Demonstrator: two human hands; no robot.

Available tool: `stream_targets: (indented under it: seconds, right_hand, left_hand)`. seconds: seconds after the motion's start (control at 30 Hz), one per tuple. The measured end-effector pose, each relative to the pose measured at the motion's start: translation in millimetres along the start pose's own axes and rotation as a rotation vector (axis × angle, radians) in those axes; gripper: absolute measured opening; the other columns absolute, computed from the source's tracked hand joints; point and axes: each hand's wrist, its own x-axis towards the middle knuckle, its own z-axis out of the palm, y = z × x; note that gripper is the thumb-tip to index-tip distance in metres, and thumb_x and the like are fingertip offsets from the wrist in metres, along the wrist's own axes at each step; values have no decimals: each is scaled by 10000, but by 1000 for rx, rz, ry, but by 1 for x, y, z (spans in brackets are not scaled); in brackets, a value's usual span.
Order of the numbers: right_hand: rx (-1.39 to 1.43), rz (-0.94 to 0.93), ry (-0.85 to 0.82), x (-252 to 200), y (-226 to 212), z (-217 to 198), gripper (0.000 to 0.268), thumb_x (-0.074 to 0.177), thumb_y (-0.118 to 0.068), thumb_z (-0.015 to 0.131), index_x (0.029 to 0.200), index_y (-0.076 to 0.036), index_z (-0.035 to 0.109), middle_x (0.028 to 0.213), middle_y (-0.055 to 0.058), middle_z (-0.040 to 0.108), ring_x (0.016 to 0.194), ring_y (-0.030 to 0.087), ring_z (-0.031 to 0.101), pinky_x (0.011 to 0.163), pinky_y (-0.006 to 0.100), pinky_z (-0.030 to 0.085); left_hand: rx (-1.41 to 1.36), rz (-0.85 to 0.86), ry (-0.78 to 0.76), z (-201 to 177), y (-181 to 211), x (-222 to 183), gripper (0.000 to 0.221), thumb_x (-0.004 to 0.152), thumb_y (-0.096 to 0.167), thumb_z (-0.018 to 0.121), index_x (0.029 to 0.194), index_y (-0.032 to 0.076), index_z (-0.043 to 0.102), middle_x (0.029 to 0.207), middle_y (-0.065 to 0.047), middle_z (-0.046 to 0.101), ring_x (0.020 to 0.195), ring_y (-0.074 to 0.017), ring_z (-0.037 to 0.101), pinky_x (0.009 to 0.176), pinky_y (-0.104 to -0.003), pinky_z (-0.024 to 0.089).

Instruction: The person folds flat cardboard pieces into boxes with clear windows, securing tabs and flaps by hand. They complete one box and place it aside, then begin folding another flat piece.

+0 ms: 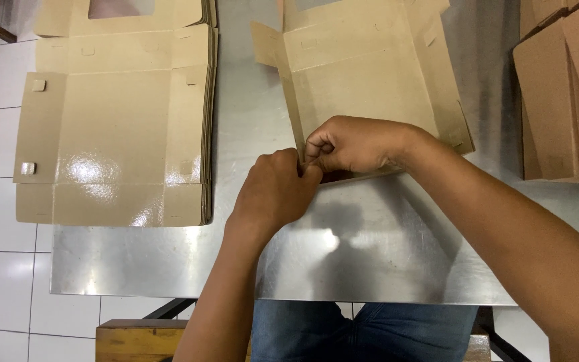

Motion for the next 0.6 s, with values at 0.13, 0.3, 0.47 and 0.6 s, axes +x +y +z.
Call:
stream_targets:
  seconds: [0.13,0.3,0.47,0.6]
  right_hand:
    - [-86,76,60,-3,3,2,151,960,-147,669,966,-82,806,727,54,686,652,183,584,599,314,499]
    - [-342,122,156,-25,-14,0,226,985,-127,560,1014,-45,769,812,148,732,730,289,679,668,402,552]
    - [-581,209,275,-63,-28,-10,250,1005,-215,542,1001,-86,757,864,135,701,816,308,689,701,435,547]
    - [-494,300,165,-95,-46,1,421,1046,-358,437,1179,-79,725,1064,230,745,1073,426,700,910,547,543]
  left_hand:
    - [31,-8,-46,-1,0,10,304,913,237,545,828,1,716,646,-180,665,593,-272,694,508,-396,556]
    - [168,59,-57,5,1,24,274,896,156,588,922,-67,745,709,-243,697,636,-333,729,534,-417,581]
    - [268,37,-48,-5,10,19,268,911,147,632,1022,-66,751,760,-234,720,697,-341,750,600,-420,609]
    - [405,-9,-45,-13,14,20,305,927,227,663,1048,-35,763,869,-235,745,872,-413,754,727,-522,607]
